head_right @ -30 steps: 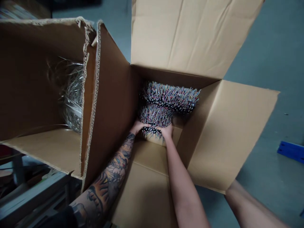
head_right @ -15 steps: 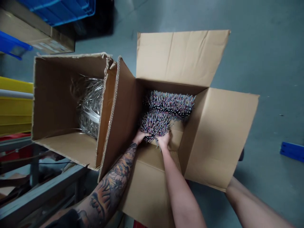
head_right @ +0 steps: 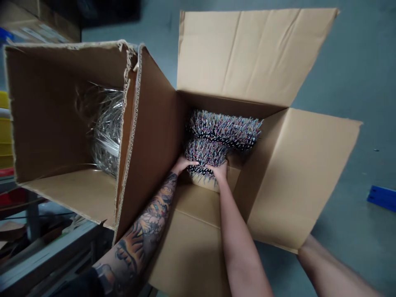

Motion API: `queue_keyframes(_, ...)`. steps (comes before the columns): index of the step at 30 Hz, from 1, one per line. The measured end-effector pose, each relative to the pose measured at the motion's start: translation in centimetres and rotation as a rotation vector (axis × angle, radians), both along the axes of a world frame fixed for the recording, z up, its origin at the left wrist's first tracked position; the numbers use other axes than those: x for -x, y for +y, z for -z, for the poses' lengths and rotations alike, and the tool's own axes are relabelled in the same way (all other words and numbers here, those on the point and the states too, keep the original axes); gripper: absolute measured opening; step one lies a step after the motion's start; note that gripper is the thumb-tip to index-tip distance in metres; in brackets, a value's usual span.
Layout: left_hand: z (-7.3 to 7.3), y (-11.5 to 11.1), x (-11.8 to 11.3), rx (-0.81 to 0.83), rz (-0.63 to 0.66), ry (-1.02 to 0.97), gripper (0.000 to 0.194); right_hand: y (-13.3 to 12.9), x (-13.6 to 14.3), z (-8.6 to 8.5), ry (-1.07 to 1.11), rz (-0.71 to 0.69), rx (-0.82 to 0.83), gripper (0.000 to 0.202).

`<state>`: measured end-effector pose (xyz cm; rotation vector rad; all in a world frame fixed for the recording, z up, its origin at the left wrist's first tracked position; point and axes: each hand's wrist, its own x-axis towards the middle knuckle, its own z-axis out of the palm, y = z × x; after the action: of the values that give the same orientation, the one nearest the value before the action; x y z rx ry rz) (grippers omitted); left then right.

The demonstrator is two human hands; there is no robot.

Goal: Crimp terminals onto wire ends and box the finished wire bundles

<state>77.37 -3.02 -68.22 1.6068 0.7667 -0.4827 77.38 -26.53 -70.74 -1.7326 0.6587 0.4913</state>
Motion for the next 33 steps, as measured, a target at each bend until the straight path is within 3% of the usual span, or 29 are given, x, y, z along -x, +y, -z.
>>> queue_keyframes(7, -0.2, -0.2, -0.2, 0.270, -0.003, 0.072, 0.092, 1.2, 0.0, 0.6, -0.022, -0.040, -0.115, 0.099)
queue_keyframes(13, -2.6, -0.6, 1.6, 0.383, -0.052, 0.083, 0.098, 2.1, 2.1, -0.9, -0.006, -0.040, -0.138, 0.090)
queue_keyframes(20, -6.7, -0.9, 3.7, 0.352, -0.083, 0.058, 0.098, 2.4, 4.6, -4.2, -0.058, -0.030, -0.135, 0.094)
queue_keyframes(27, -9.7, -1.5, 5.5, 0.241, -0.089, 0.009, 0.095, 2.6, 6.4, -6.8, -0.127, -0.016, -0.066, 0.087)
queue_keyframes(30, -10.2, -1.1, 5.4, 0.188, -0.067, -0.016, 0.089, 2.8, 6.1, -7.5, -0.156, -0.006, -0.022, 0.082)
queue_keyframes(33, -9.0, -0.8, 3.4, 0.136, -0.052, -0.050, 0.086, 2.8, 4.2, -6.7, -0.177, 0.004, 0.042, 0.082)
